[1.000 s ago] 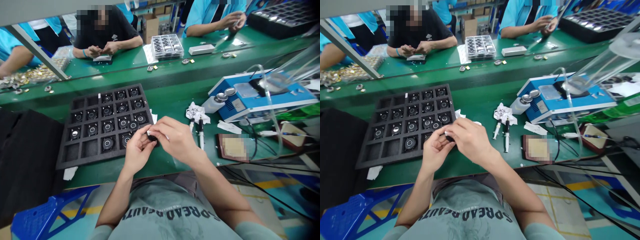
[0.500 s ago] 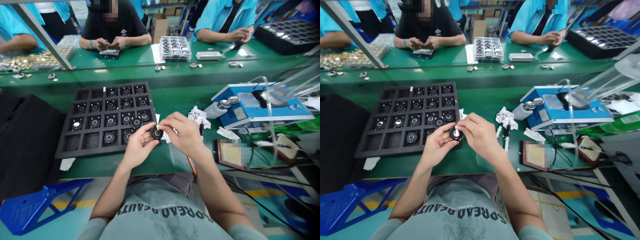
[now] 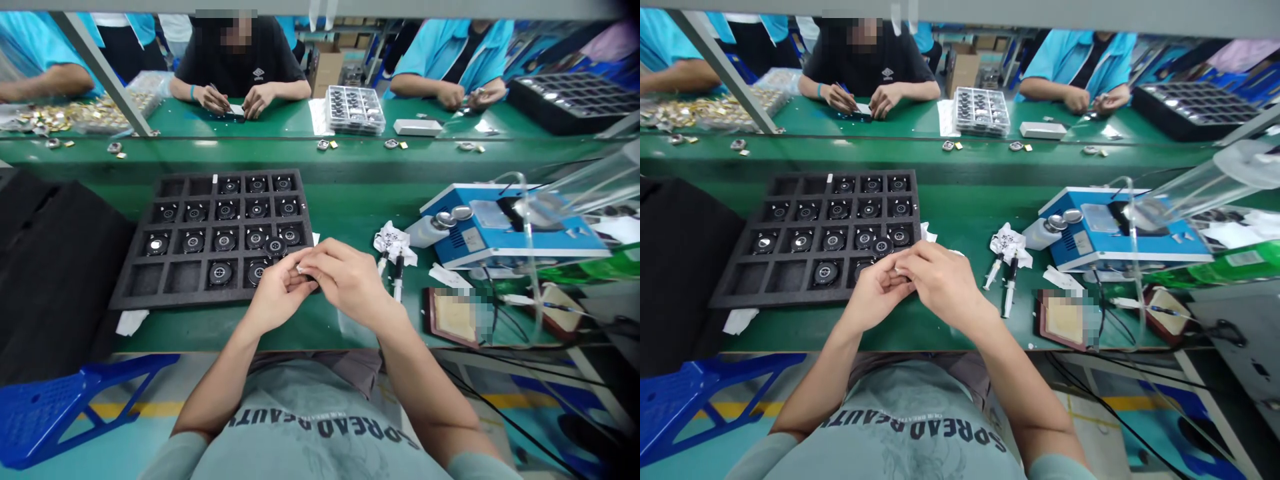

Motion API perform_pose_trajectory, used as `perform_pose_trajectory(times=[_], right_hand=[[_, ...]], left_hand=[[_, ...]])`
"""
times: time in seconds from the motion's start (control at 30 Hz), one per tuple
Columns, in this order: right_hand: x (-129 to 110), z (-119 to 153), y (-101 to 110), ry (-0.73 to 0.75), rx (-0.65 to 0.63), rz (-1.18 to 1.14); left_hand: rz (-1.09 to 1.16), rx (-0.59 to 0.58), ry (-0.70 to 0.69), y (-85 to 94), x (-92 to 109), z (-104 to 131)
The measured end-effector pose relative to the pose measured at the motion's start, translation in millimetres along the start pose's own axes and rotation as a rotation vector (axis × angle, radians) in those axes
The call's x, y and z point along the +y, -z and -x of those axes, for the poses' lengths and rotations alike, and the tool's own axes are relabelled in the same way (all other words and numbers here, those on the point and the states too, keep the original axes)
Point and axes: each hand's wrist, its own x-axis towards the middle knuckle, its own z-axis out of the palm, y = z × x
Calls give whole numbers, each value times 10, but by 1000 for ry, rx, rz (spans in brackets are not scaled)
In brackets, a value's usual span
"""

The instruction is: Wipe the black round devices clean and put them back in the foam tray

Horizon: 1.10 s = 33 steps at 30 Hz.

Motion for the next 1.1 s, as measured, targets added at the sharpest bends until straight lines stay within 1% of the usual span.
perform_pose_trajectory(times=[0.07, 0.13, 0.2, 0.3, 0.4, 0.5, 0.6, 0.7, 0.8, 0.87, 0.93, 1.03, 1.1], right_hand=[[-36, -16, -11, -17, 19, 4], [-74, -44, -25, -100, 79, 3], [-119, -71, -54, -194, 114, 12], [-193, -64, -127, -274, 110, 16], [-227, 35, -172, -303, 121, -12], [-193, 161, -120, -330, 129, -5], [-162, 188, -34, -375, 174, 11], [-212, 103, -35, -346, 205, -9], [-266, 25, -100, -262, 138, 3], [-232, 35, -108, -246, 95, 17], [-126, 96, -62, -278, 93, 51], [83, 212, 60, -362, 149, 124], [178, 268, 123, -394, 190, 121]], left_hand=[[13, 20, -7, -14, 1, -6], [3, 32, -5, -41, 12, -6], [-11, 52, -8, -69, 20, -1], [-1, 108, -19, -89, 12, 3], [41, 147, -24, -76, -12, -1], [84, 155, -34, -60, -26, -7], [95, 152, -31, -61, -24, -9], [84, 150, -40, -67, -19, -8], [42, 154, -48, -61, -17, -6], [41, 158, -49, -53, -10, -5], [67, 162, -41, -47, 2, -4], [94, 164, -20, -45, 26, -1], [101, 162, -15, -43, 37, 1]])
